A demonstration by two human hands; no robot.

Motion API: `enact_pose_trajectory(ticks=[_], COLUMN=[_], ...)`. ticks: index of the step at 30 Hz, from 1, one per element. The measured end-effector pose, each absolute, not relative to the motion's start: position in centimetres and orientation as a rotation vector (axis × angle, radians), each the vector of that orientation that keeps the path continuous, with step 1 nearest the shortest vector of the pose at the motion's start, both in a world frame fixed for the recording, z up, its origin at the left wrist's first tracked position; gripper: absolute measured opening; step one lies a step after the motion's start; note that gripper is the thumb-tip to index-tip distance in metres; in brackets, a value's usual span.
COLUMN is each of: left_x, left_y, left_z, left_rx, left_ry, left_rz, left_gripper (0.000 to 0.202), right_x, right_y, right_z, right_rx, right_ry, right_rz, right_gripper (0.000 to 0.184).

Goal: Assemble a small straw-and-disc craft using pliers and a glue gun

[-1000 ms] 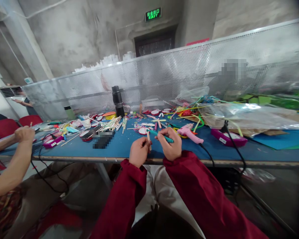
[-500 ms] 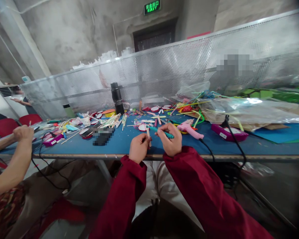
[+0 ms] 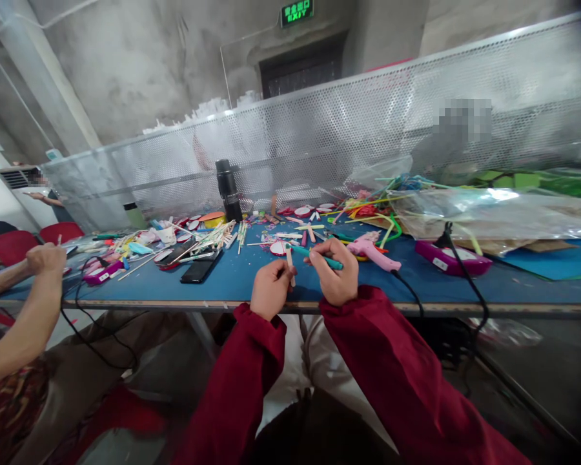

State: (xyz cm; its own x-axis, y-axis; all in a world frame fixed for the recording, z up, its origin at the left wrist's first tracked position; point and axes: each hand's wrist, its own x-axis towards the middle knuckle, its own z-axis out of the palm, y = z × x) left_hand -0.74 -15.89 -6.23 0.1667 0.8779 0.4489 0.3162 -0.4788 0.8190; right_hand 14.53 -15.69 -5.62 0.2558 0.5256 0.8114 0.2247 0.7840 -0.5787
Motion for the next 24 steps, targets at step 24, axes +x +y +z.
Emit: enact_pose_trajectory(ticks=[24], left_x=[-0.71], left_y=[-16.16], left_z=[-6.10], left_rx=[1.899], left_ry=[1.133], left_rz=[1.299], left_gripper=[0.024], right_x=[14.75], right_y=[-15.75], right_z=[-5.69], right_rx=[-0.660], right_ry=[-1.334], right_rz=[0.243], right_gripper=[0.014])
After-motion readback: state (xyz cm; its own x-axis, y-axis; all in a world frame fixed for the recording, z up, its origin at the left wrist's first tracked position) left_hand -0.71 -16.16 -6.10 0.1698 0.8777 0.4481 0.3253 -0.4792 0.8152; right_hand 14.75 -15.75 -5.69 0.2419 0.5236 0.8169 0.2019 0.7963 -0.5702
